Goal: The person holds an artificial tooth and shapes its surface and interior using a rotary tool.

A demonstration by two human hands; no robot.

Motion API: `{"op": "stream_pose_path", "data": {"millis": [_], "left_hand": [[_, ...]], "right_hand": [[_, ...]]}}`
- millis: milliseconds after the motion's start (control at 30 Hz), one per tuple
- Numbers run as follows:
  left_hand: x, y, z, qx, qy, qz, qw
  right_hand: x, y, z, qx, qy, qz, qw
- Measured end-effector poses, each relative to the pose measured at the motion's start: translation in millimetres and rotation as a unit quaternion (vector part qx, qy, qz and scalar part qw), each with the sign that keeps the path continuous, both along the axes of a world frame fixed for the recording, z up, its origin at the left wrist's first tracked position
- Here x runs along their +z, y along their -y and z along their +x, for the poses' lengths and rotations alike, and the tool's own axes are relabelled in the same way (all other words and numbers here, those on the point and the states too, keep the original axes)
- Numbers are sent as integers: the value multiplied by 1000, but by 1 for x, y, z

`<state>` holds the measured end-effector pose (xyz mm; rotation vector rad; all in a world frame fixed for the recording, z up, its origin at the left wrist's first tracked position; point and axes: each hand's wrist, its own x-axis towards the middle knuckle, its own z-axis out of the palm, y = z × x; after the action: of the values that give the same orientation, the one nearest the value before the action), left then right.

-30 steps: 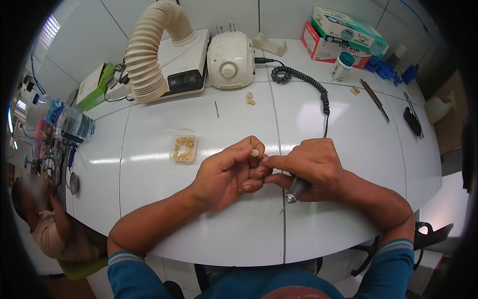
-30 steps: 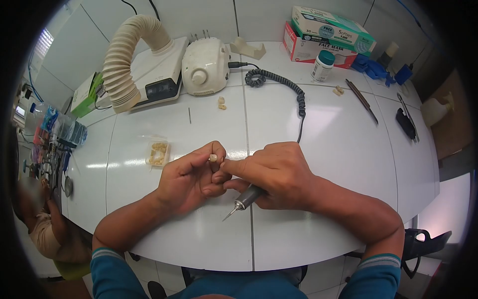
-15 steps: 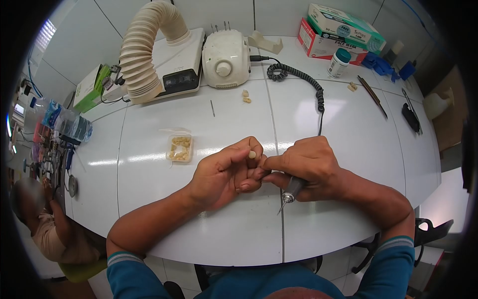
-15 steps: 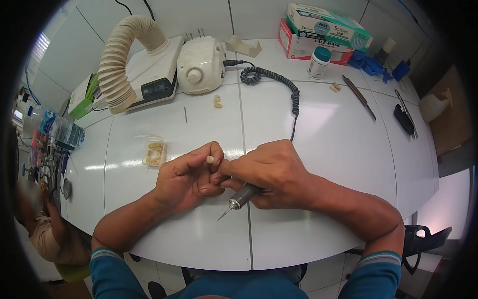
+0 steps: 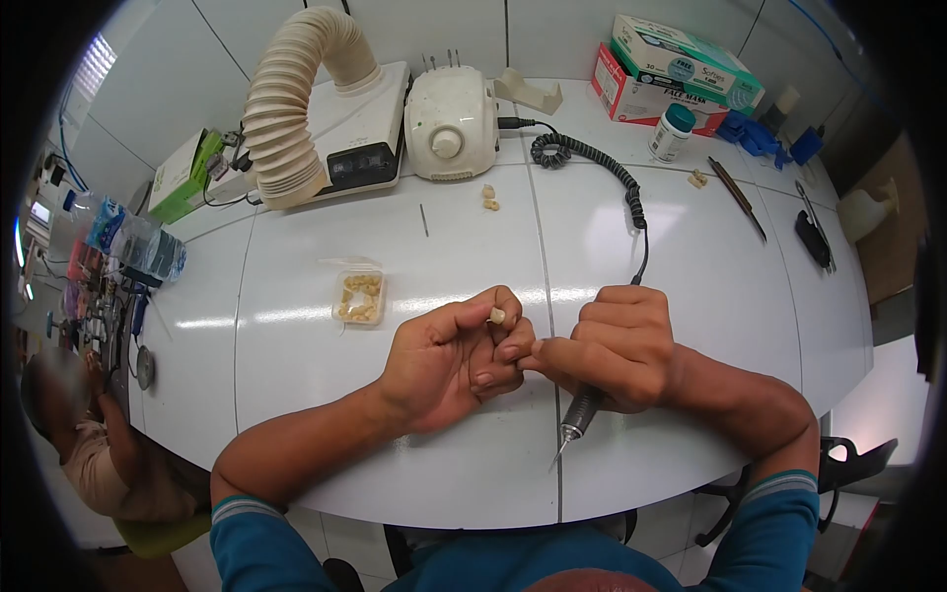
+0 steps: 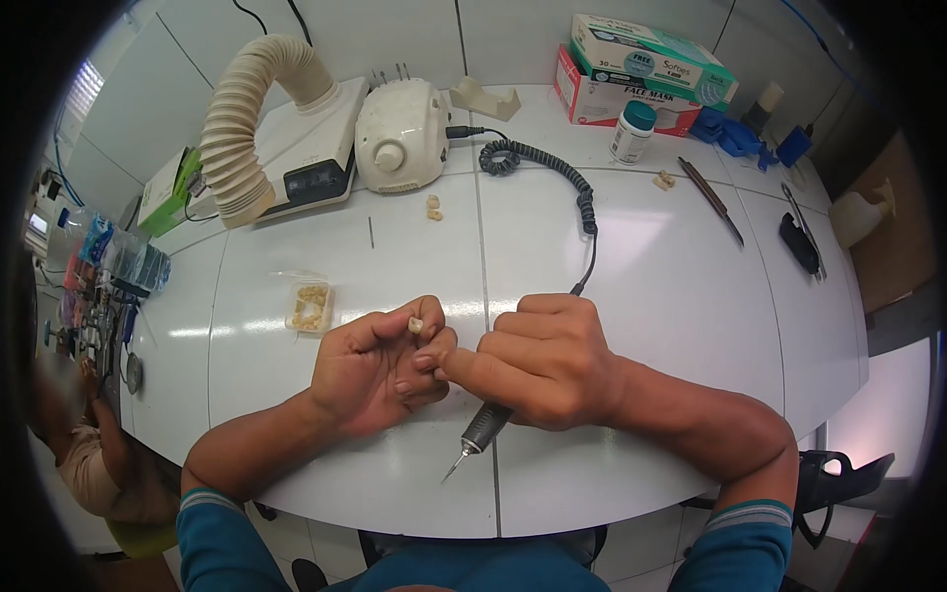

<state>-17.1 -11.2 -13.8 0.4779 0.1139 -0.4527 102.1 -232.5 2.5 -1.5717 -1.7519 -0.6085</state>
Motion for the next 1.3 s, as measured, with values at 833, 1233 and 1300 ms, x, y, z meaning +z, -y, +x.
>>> {"op": "stream_pose_path", "data": {"millis": [833,1233,1300], "left_hand": [[2,-18,17,128,145,485,853],[6,-14,15,116,139,521,834],[5,-14,14,122,146,522,832]], "right_hand": [[6,3,23,-229,-131,-270,926],[4,4,22,-237,-99,-266,929],[4,4,21,-239,-95,-266,929]]}}
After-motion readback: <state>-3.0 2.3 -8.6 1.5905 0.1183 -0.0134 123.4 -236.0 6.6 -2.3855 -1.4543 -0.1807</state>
